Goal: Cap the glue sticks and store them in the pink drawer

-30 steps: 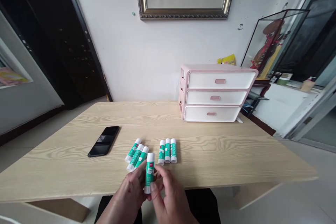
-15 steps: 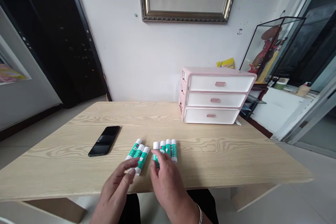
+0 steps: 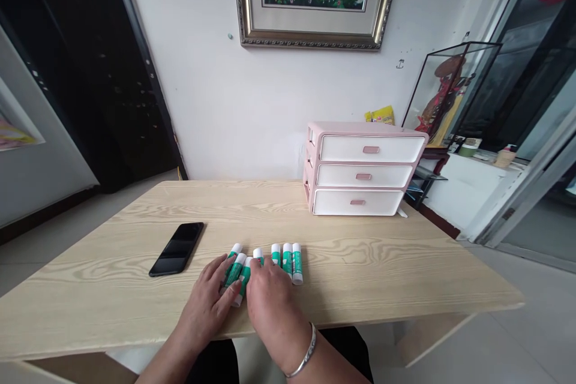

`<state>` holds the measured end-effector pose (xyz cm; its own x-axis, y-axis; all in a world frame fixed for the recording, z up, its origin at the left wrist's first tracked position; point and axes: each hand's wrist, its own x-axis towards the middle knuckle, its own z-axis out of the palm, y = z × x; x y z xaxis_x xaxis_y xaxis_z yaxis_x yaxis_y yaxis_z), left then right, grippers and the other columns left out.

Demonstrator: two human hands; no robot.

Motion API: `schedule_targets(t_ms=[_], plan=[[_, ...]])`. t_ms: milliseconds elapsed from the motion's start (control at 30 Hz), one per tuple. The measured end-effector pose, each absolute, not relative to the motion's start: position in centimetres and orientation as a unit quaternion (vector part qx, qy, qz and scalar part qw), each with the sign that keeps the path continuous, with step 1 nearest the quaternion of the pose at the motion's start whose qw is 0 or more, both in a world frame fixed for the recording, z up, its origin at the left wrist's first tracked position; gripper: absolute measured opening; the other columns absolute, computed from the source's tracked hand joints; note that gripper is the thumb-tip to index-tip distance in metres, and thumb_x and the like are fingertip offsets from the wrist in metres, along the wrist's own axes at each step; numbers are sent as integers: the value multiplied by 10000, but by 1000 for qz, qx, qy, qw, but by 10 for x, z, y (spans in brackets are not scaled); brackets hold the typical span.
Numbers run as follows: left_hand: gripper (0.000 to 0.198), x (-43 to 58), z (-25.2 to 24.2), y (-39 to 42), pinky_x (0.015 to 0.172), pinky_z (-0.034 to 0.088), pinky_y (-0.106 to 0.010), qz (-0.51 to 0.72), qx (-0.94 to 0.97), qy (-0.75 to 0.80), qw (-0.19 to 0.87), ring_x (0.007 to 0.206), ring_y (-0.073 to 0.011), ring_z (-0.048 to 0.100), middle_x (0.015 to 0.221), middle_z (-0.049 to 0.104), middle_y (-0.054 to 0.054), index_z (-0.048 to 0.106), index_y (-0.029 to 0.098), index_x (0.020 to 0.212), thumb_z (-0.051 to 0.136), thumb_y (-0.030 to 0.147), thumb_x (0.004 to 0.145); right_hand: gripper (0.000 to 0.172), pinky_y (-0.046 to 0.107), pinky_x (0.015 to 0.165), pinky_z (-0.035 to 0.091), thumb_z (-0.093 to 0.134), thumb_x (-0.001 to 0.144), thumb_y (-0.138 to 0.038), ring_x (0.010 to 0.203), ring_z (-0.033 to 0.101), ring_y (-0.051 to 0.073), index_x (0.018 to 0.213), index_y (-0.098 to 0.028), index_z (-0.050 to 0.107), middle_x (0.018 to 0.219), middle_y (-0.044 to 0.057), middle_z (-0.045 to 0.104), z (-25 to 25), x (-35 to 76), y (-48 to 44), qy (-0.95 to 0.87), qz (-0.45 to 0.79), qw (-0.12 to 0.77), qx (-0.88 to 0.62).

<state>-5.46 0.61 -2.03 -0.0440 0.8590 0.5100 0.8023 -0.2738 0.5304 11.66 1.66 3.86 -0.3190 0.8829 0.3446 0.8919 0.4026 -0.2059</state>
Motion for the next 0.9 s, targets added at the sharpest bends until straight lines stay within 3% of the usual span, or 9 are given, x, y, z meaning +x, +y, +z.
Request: schedule_targets(t_ms=[200,300,400,467,633,900], plan=[[553,-51,-17,-1,1109,465,-558,341,716,609,12,1394,-336,509,1503,554,-141,580,246,1419,554,523,942,182,347,701,503,532,970,-200,861,691,252,1068,-225,683,945,92,723,23,114,19,-804,-35,221,-550],[568,-52,-15,-3,1111,461,-557,323,730,603,2,1416,-327,487,1524,535,-130,539,259,1456,540,523,953,215,392,883,512,505,997,-242,985,675,246,1104,-256,691,1042,77,723,21,124,17,-804,-28,270,-529],[568,-52,-16,-4,1101,467,-558,313,737,599,-15,1416,-329,487,1522,537,-133,524,267,1465,531,525,959,302,490,1125,385,476,1017,-291,1259,569,271,1255,-278,662,1294,84,667,21,147,22,-788,-35,306,-533],[567,-52,-18,-4,1100,462,-560,310,738,599,-26,1414,-329,488,1522,535,-133,518,279,1467,536,527,958,385,535,1183,318,494,1002,-322,1401,453,309,1359,-239,615,1445,122,576,20,164,29,-763,-32,299,-572],[560,-50,-20,-5,1097,451,-566,301,738,603,-35,1403,-315,496,1556,496,-132,497,290,1482,532,506,966,509,469,1188,378,526,963,-332,1479,385,309,1443,-163,553,1579,169,434,12,182,38,-735,59,268,-620],[555,-53,-24,-1,1058,498,-553,280,737,614,-40,1365,-324,547,1521,535,-167,566,239,1437,513,506,953,466,420,1212,358,528,966,-266,1463,420,227,1426,-201,552,1558,119,478,7,171,47,-782,139,332,-509]])
